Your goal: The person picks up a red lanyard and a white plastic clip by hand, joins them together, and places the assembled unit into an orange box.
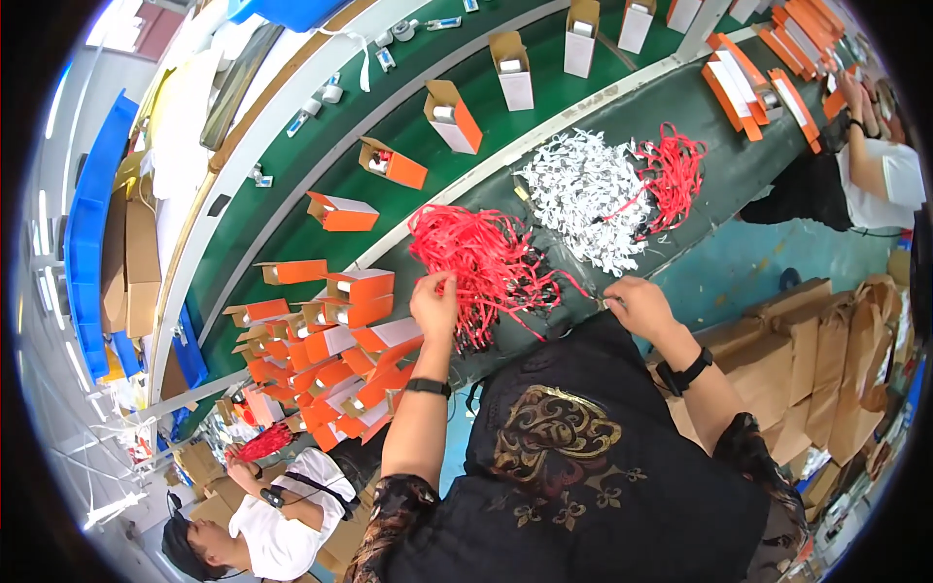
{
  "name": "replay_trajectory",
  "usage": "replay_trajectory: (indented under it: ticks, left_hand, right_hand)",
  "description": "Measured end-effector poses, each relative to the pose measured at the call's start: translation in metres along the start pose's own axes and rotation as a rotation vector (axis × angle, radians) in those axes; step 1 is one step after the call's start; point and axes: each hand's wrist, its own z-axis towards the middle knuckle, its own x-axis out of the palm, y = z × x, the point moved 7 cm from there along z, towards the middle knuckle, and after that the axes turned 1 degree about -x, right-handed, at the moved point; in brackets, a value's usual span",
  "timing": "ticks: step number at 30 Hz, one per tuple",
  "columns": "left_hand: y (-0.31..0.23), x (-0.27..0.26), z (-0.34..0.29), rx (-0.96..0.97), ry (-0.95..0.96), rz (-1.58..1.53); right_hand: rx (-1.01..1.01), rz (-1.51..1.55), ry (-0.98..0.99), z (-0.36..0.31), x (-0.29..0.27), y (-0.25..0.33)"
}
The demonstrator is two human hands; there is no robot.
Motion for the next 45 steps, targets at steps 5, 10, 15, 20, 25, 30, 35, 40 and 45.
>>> replay_trajectory:
  ticks: [5,10,15,20,25,30,35,40,45]
  left_hand:
    - [-0.025,-0.078,-0.014,-0.197,-0.151,-0.571]
    - [-0.039,-0.141,-0.023,-0.229,-0.251,-0.853]
    - [-0.086,-0.190,-0.024,-0.269,-0.222,-1.239]
    - [-0.144,-0.228,-0.030,-0.306,-0.009,-1.739]
    - [-0.221,-0.267,-0.025,-0.169,0.350,-2.199]
    - [-0.226,-0.320,-0.023,0.098,0.239,-2.298]
    - [-0.123,-0.285,-0.014,-0.185,-0.048,-1.982]
    - [-0.074,-0.121,-0.056,-0.808,0.217,-1.797]
    - [-0.085,-0.079,-0.077,-0.087,0.349,-0.449]
  right_hand:
    - [-0.035,0.023,-0.011,-0.002,0.006,0.005]
    - [-0.105,-0.010,0.038,0.009,0.012,0.022]
    - [-0.192,-0.022,0.092,0.029,0.019,0.044]
    - [-0.419,0.110,0.257,0.061,0.039,0.115]
    - [-0.859,0.339,0.092,0.077,0.055,0.224]
    - [-0.602,0.756,0.961,0.059,0.078,0.252]
    - [-0.471,1.164,0.790,0.034,-0.013,0.244]
    - [-0.433,1.265,0.806,0.017,-0.071,0.254]
    - [-0.338,1.130,0.765,0.013,-0.064,0.265]
